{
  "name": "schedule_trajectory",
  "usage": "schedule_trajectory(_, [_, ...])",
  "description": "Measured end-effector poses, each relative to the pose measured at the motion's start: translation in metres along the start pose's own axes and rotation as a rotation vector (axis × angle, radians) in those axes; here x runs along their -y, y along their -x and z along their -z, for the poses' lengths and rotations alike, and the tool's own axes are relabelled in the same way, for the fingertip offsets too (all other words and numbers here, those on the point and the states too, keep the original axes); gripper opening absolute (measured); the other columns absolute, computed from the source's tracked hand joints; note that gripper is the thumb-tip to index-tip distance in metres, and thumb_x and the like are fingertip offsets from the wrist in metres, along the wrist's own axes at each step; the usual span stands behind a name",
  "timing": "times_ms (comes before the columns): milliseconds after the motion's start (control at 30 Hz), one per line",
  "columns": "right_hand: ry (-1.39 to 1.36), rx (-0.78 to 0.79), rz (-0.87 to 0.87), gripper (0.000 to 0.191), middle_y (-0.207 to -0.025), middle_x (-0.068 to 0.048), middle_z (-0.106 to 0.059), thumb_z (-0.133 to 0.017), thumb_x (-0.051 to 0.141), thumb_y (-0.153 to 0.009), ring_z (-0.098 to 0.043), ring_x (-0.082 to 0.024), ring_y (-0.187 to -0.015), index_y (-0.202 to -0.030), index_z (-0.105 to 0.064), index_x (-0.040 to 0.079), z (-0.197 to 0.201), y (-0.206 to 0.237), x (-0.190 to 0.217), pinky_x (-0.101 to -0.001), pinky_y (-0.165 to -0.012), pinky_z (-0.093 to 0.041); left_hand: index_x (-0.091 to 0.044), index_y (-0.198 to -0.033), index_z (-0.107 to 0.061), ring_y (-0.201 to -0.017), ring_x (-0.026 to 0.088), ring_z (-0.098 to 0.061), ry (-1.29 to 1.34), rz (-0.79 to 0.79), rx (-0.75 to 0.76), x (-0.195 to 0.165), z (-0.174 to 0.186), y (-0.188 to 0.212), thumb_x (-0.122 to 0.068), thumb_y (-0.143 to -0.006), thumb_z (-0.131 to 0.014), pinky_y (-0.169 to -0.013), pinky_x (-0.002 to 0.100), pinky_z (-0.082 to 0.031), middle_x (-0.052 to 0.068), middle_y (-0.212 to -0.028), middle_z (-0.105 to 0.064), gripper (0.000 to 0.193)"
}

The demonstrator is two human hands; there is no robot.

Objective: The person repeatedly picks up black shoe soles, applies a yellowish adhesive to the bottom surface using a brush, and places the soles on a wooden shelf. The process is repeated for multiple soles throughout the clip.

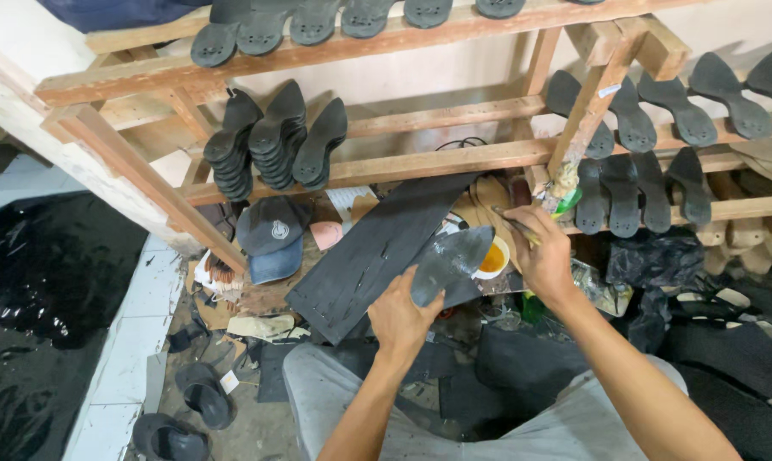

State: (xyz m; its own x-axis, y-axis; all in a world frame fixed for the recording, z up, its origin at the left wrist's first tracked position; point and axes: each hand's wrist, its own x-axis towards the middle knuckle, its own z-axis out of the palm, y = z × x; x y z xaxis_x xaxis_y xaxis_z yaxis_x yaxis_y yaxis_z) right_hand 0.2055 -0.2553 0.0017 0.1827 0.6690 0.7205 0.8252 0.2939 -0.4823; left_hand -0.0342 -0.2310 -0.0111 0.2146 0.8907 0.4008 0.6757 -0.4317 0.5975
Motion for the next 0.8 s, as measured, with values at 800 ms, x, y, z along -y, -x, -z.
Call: schedule_trajectory(800, [-0.129, -1.383, -0.559, 0.018, -0.115, -0.015, -0.065, -0.06, -0.001, -0.117, -0.067, -0.018, -0.085, -0.133, -0.053, -0.007, 0.128, 0.181, -0.197, -0.031, -0.08, -0.061, -0.01, -0.151, -0.044, -0.126, 0.037, -0.051, 0.576, -0.283, 0.755, -0.149, -0.294, 0.001, -0.022, -0.082, -0.078, -0.109, 0.043, -0.042, 0.023, -0.132, -0.048, 0.078])
